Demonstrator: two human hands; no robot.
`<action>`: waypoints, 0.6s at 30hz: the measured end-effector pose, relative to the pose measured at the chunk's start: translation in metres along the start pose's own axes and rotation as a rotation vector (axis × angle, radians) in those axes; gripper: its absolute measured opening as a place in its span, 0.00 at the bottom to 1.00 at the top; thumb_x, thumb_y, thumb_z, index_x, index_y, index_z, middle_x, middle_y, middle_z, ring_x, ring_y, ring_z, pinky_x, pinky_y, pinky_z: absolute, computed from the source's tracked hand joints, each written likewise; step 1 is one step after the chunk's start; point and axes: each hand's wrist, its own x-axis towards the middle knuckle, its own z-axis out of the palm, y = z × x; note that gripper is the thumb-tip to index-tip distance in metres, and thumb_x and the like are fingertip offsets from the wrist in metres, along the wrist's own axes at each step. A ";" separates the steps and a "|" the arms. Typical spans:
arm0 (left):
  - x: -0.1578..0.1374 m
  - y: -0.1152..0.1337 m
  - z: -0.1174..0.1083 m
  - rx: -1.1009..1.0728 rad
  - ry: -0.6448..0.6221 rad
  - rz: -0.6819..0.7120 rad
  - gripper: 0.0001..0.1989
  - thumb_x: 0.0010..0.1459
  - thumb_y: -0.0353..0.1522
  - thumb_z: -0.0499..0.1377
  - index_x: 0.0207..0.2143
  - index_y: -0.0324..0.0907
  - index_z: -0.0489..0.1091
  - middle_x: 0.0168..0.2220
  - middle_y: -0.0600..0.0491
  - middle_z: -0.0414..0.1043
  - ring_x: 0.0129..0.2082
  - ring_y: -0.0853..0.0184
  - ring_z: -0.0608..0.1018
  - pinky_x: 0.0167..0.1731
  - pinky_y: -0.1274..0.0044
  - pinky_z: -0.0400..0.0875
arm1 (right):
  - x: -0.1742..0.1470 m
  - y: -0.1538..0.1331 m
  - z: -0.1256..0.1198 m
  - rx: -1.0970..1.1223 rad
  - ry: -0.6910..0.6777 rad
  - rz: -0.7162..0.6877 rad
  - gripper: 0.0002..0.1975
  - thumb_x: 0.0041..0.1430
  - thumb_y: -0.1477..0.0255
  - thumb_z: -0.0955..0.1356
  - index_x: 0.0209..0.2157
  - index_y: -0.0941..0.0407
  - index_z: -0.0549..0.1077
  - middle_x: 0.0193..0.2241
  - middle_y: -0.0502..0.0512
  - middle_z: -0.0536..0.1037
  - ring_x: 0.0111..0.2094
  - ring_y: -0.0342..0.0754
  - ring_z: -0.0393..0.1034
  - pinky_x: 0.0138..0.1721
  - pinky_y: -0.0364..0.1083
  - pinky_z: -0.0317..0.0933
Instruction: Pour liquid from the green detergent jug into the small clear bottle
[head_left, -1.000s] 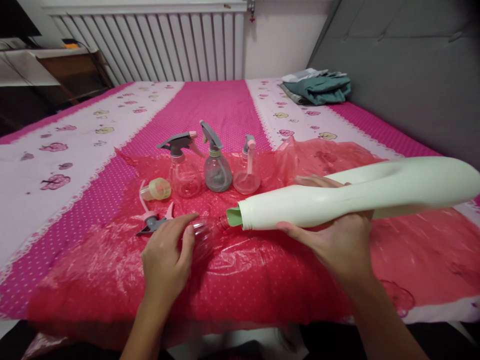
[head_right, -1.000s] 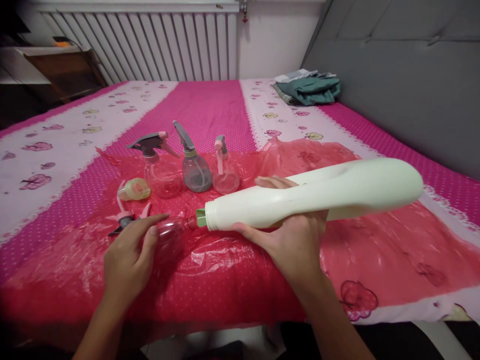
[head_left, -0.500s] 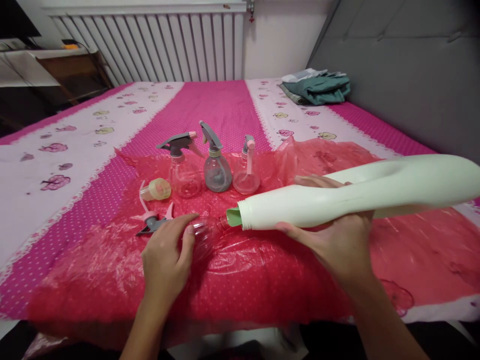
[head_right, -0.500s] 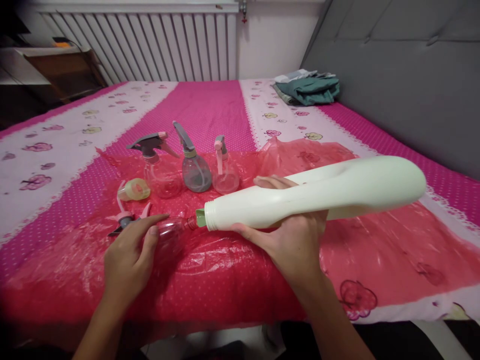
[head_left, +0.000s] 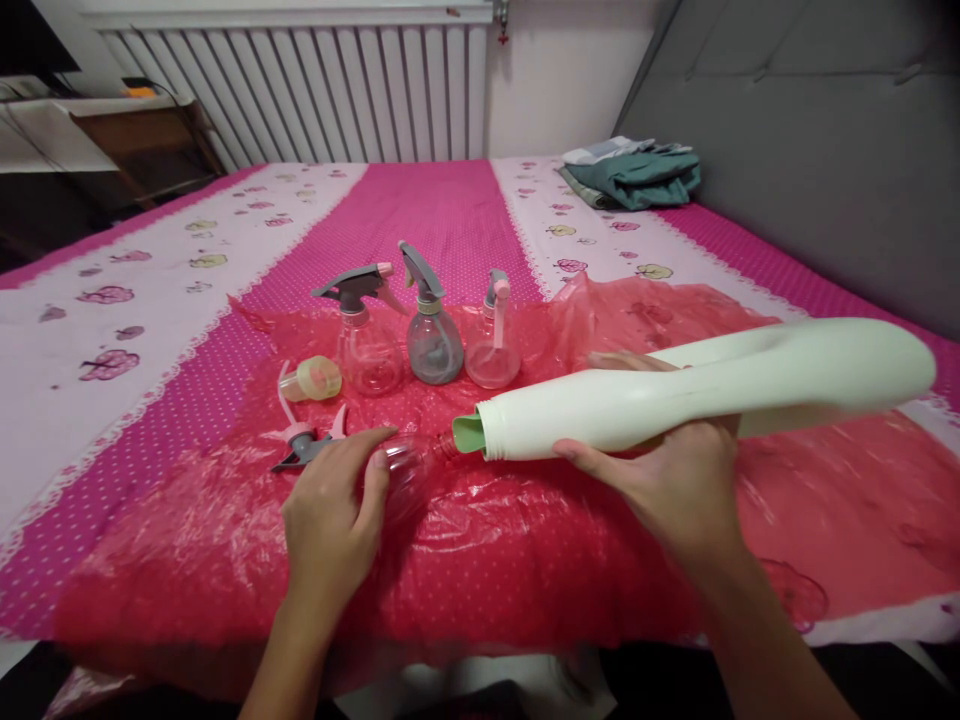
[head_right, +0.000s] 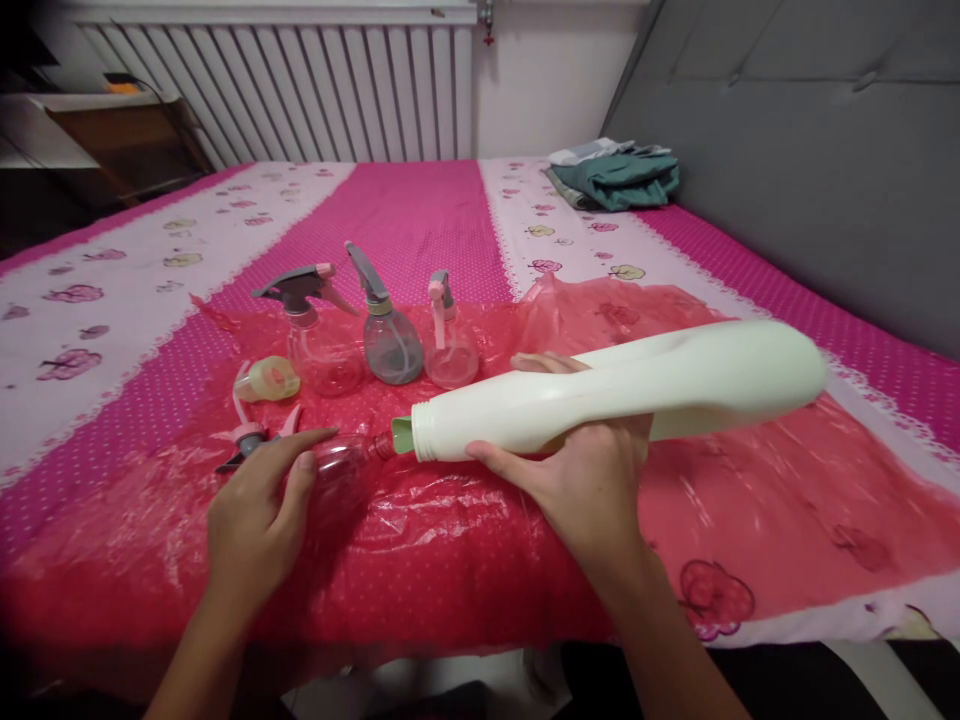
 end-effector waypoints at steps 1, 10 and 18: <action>0.000 0.000 0.000 -0.001 0.003 0.001 0.20 0.75 0.40 0.50 0.51 0.44 0.81 0.45 0.49 0.85 0.46 0.54 0.84 0.46 0.65 0.73 | -0.001 0.000 0.001 0.007 -0.002 0.024 0.31 0.58 0.45 0.75 0.55 0.49 0.76 0.54 0.52 0.80 0.58 0.58 0.75 0.67 0.60 0.60; 0.001 0.000 0.001 -0.006 0.003 -0.009 0.21 0.75 0.41 0.50 0.51 0.44 0.81 0.46 0.48 0.85 0.47 0.54 0.84 0.47 0.64 0.73 | -0.001 0.006 0.008 0.105 -0.094 0.381 0.43 0.45 0.35 0.74 0.51 0.53 0.79 0.51 0.60 0.81 0.53 0.64 0.76 0.66 0.65 0.61; 0.000 0.003 0.000 0.015 -0.007 -0.008 0.21 0.75 0.41 0.49 0.52 0.44 0.80 0.46 0.48 0.85 0.48 0.53 0.83 0.48 0.64 0.73 | 0.003 0.008 0.012 0.002 -0.096 0.393 0.41 0.45 0.34 0.71 0.45 0.55 0.80 0.44 0.63 0.82 0.56 0.69 0.73 0.69 0.69 0.54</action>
